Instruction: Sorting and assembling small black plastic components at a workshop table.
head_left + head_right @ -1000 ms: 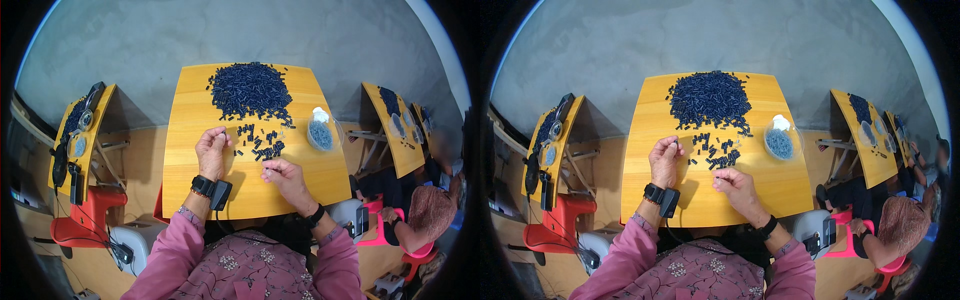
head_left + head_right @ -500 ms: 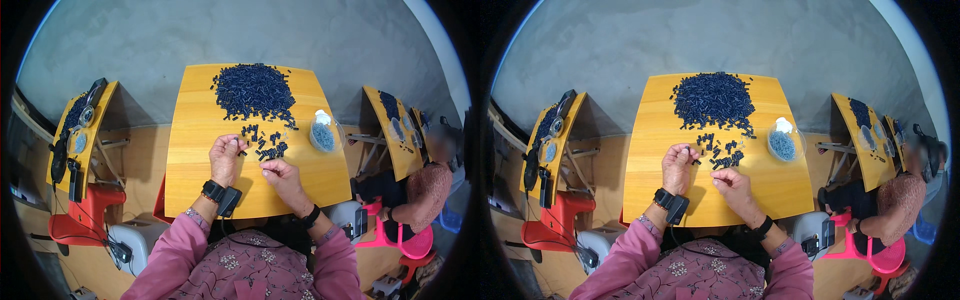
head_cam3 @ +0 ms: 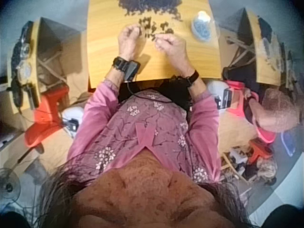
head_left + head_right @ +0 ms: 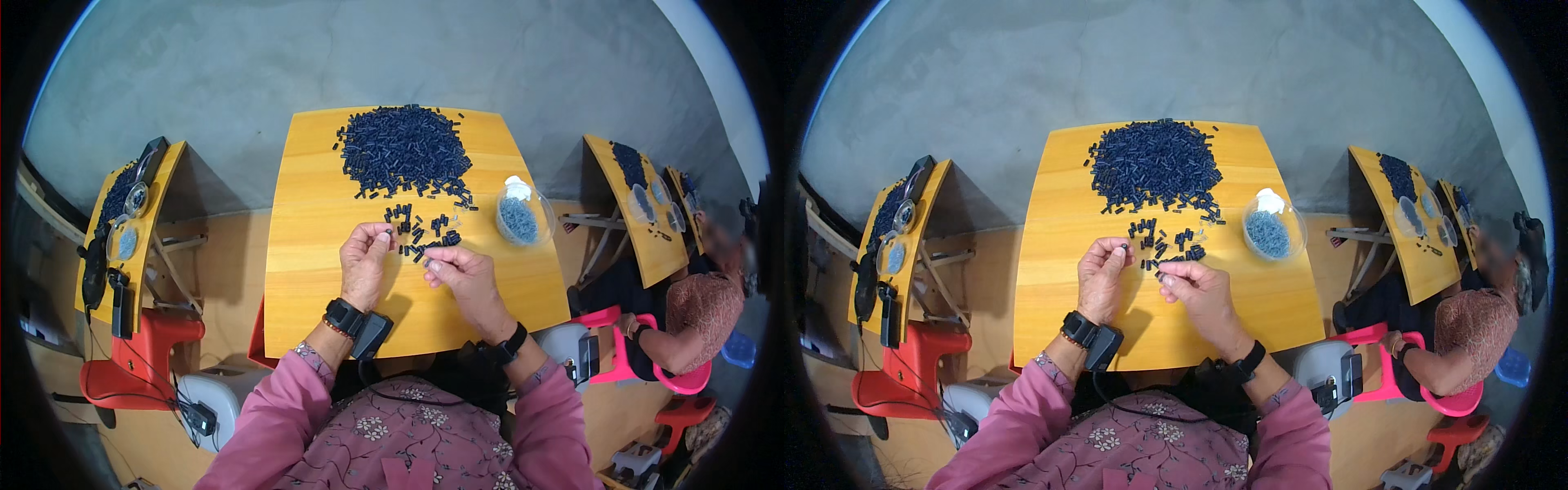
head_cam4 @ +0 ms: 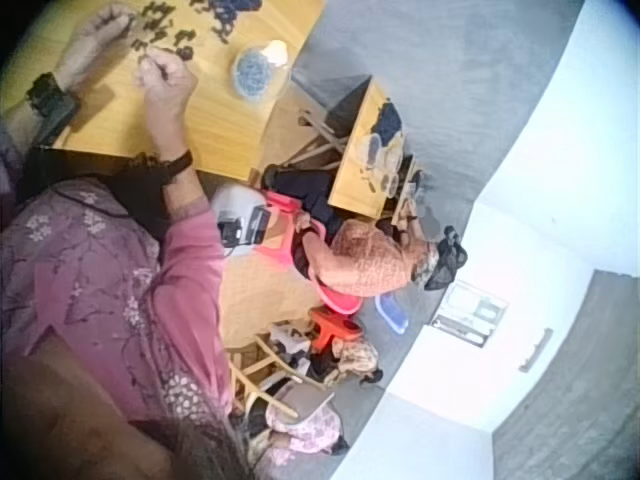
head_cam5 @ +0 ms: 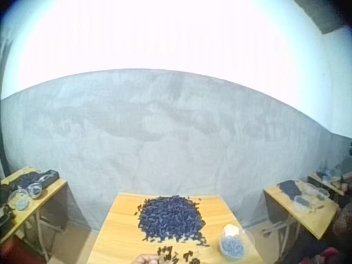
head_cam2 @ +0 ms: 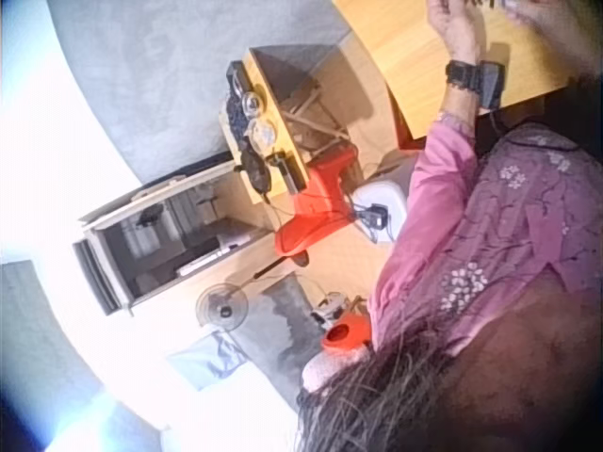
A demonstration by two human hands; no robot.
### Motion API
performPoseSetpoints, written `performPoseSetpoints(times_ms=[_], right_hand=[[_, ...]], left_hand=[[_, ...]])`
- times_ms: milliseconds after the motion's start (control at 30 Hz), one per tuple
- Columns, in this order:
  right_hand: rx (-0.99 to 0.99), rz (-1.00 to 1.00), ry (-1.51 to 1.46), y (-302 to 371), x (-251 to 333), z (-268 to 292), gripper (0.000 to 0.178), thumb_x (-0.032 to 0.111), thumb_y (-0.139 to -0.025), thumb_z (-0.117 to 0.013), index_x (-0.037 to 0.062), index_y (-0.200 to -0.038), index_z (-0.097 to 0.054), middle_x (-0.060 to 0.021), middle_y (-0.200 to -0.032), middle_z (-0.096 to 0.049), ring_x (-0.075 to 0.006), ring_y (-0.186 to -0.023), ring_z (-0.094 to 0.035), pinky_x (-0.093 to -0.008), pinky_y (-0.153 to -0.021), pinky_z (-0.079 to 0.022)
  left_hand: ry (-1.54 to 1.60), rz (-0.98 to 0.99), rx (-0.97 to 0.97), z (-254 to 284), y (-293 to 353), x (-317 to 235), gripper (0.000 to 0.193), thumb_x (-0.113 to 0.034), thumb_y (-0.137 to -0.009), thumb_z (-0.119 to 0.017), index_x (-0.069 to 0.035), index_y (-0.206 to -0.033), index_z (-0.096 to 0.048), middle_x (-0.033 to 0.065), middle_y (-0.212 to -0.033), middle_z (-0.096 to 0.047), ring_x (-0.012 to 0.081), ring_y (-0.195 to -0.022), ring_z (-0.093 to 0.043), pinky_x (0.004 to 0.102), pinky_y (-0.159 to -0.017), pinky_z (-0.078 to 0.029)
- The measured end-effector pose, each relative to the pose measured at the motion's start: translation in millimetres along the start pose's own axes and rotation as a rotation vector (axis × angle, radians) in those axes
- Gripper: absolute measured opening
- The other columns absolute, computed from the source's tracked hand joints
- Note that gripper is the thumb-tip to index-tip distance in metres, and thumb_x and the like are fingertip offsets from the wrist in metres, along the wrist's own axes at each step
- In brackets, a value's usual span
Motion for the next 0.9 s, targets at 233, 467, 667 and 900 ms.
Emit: performPoseSetpoints(times_ms=[233, 467, 667, 900], right_hand=[[0.027, 0.044, -0.069, -26.3, 5.8, -15.1, 0.019, 0.000, -0.091, -0.060, -0.0043, -0.109, -0.065, -0.0092, -0.091, -0.068, -0.0137, -0.077, -0.065, -0.0267, -0.071, -0.054], [0.000, 0.042, -0.082, -42.3, -7.1, -19.4, 0.016, 0.001, -0.090, -0.063, -0.0038, -0.105, -0.065, -0.0090, -0.089, -0.068, -0.0139, -0.076, -0.065, -0.0270, -0.070, -0.054], [-0.005, 0.017, -0.054, -49.5, -7.9, -26.5, 0.014, 0.002, -0.091, -0.063, -0.0039, -0.103, -0.065, -0.0093, -0.087, -0.069, -0.0138, -0.075, -0.065, -0.0268, -0.069, -0.054], [0.021, 0.031, -0.033, -54.4, -4.5, -28.4, 0.017, 0.003, -0.092, -0.062, -0.0052, -0.106, -0.065, -0.0110, -0.088, -0.070, -0.0133, -0.072, -0.065, -0.0250, -0.068, -0.054]], left_hand=[[-0.047, 0.102, 0.155, 4.7, -3.8, 7.7, 0.011, -0.007, -0.094, -0.060, -0.001, -0.103, -0.062, 0.0065, -0.086, -0.065, 0.0128, -0.074, -0.059, 0.0252, -0.073, -0.051], [0.069, 0.140, 0.213, 3.7, -8.0, 13.9, 0.013, -0.007, -0.093, -0.062, 0.000, -0.103, -0.061, 0.0076, -0.086, -0.066, 0.0146, -0.076, -0.062, 0.0279, -0.073, -0.053], [0.064, 0.158, 0.232, 8.3, -10.3, 17.4, 0.011, -0.007, -0.093, -0.063, -0.001, -0.102, -0.061, 0.0074, -0.088, -0.067, 0.0142, -0.077, -0.063, 0.0270, -0.074, -0.052], [0.020, 0.127, 0.262, 2.8, -9.8, 13.8, 0.012, -0.008, -0.092, -0.063, -0.001, -0.102, -0.062, 0.0084, -0.092, -0.069, 0.0138, -0.081, -0.064, 0.0265, -0.075, -0.052]])
Point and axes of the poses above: each hand's wrist, its own y-axis away from the middle knuckle, its own z-axis out of the back of the hand, x = y × z, the point moved 10 cm from there along -y, towards the middle knuckle
